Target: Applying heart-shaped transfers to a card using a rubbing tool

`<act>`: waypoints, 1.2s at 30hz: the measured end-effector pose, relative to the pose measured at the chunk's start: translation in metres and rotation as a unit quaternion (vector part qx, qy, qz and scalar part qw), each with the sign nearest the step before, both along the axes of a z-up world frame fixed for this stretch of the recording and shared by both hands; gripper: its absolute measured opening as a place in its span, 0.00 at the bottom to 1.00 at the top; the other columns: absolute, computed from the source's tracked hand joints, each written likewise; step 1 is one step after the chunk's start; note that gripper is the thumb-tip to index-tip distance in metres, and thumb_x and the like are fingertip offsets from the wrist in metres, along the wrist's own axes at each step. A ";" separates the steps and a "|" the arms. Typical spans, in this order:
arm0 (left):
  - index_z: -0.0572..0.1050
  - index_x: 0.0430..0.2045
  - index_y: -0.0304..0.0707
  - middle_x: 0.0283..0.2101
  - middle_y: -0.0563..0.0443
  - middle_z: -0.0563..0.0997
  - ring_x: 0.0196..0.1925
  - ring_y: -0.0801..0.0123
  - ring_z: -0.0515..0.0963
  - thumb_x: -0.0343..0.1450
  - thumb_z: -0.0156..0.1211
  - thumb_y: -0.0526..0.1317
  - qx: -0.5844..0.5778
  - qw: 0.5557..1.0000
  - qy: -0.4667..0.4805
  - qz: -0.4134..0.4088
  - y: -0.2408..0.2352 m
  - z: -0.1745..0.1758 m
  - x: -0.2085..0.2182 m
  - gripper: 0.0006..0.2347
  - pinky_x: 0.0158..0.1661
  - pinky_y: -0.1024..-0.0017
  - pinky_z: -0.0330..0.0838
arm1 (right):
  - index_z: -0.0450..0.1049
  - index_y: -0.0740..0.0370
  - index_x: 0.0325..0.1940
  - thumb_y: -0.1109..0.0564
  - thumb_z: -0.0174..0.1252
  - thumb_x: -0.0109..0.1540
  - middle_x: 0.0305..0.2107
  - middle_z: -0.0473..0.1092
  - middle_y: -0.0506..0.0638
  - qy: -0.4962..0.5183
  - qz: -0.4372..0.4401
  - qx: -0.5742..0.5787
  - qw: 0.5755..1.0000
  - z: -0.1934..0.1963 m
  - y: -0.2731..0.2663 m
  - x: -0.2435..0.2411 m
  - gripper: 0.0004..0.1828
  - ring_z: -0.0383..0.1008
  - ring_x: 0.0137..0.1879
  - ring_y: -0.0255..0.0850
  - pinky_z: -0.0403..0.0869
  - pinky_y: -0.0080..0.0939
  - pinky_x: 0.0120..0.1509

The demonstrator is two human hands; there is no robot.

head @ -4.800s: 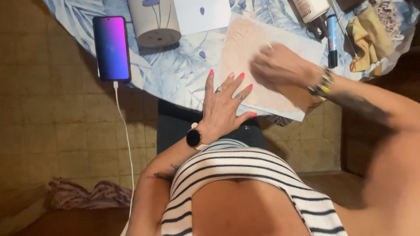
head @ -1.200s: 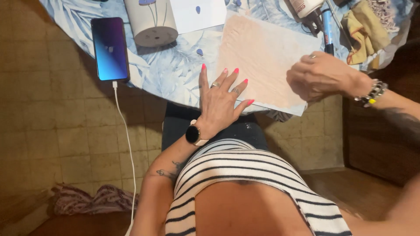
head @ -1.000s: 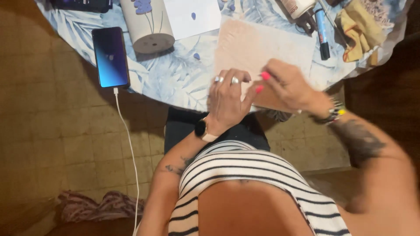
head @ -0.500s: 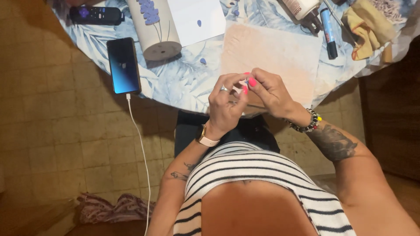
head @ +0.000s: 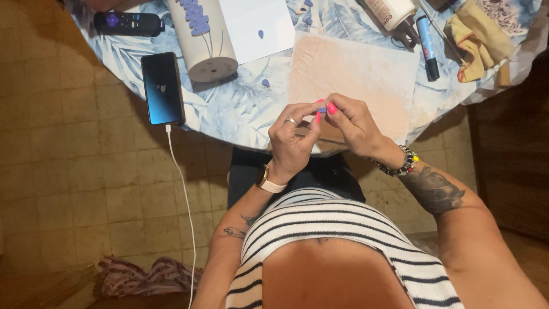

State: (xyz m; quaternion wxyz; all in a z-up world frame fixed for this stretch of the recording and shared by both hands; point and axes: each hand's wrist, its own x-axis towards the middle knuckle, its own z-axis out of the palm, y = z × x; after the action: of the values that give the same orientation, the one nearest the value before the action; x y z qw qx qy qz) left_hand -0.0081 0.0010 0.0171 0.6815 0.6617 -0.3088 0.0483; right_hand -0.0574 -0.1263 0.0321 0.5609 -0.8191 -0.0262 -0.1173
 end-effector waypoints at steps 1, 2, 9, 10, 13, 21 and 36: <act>0.74 0.30 0.35 0.30 0.48 0.75 0.30 0.66 0.77 0.61 0.54 0.31 -0.002 1.000 0.003 -0.002 0.000 0.000 0.000 0.07 0.26 0.82 0.72 | 0.60 0.59 0.21 0.55 0.37 0.63 0.13 0.54 0.44 0.000 0.000 0.004 1.000 0.000 0.000 0.000 0.16 0.52 0.23 0.32 0.59 0.30 0.30; 0.74 0.31 0.35 0.30 0.48 0.75 0.30 0.67 0.77 0.61 0.54 0.31 -0.004 1.000 0.006 -0.004 0.000 -0.001 0.001 0.07 0.26 0.82 0.72 | 0.60 0.59 0.21 0.55 0.37 0.63 0.13 0.53 0.44 0.000 0.001 0.009 1.000 0.000 -0.001 0.000 0.16 0.52 0.23 0.31 0.59 0.30 0.30; 0.73 0.30 0.35 0.30 0.48 0.75 0.31 0.67 0.77 0.61 0.55 0.31 0.003 1.000 0.004 -0.002 -0.001 -0.006 0.002 0.07 0.26 0.82 0.73 | 0.60 0.59 0.21 0.54 0.37 0.63 0.12 0.53 0.43 0.005 0.003 0.019 1.000 -0.005 -0.004 0.002 0.16 0.51 0.23 0.31 0.58 0.29 0.29; 0.73 0.30 0.35 0.30 0.48 0.75 0.30 0.66 0.77 0.61 0.55 0.31 0.001 1.000 -0.010 0.005 -0.001 -0.007 0.002 0.07 0.26 0.82 0.73 | 0.61 0.59 0.21 0.55 0.41 0.62 0.12 0.53 0.44 0.011 -0.005 0.029 1.000 -0.006 -0.004 0.003 0.15 0.51 0.22 0.30 0.58 0.28 0.28; 0.73 0.31 0.33 0.31 0.46 0.75 0.30 0.63 0.77 0.61 0.56 0.30 0.012 0.998 -0.056 0.024 -0.002 -0.005 0.000 0.08 0.25 0.80 0.73 | 0.63 0.61 0.22 0.55 0.44 0.61 0.12 0.54 0.44 0.015 -0.021 0.048 0.999 -0.009 -0.005 0.003 0.13 0.52 0.23 0.30 0.58 0.28 0.28; 0.72 0.35 0.34 0.34 0.46 0.75 0.33 0.62 0.77 0.62 0.55 0.31 0.037 0.992 -0.110 0.043 -0.004 -0.011 -0.003 0.10 0.28 0.78 0.74 | 0.63 0.61 0.24 0.55 0.44 0.62 0.14 0.56 0.43 0.034 -0.043 0.083 0.995 -0.020 -0.012 0.006 0.13 0.53 0.25 0.27 0.58 0.25 0.30; 0.73 0.25 0.33 0.25 0.50 0.75 0.25 0.66 0.77 0.60 0.56 0.30 0.039 0.991 -0.113 0.062 0.004 -0.011 0.020 0.04 0.22 0.80 0.72 | 0.67 0.64 0.25 0.58 0.49 0.59 0.10 0.59 0.50 0.062 0.011 -0.068 0.996 0.002 -0.015 0.023 0.10 0.56 0.18 0.31 0.56 0.27 0.22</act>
State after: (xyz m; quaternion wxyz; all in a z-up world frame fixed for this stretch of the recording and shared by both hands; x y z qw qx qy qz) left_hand 0.0118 0.0049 0.0059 0.6118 0.6958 -0.3438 0.1529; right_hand -0.0342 -0.1413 0.0339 0.5060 -0.8606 -0.0083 -0.0581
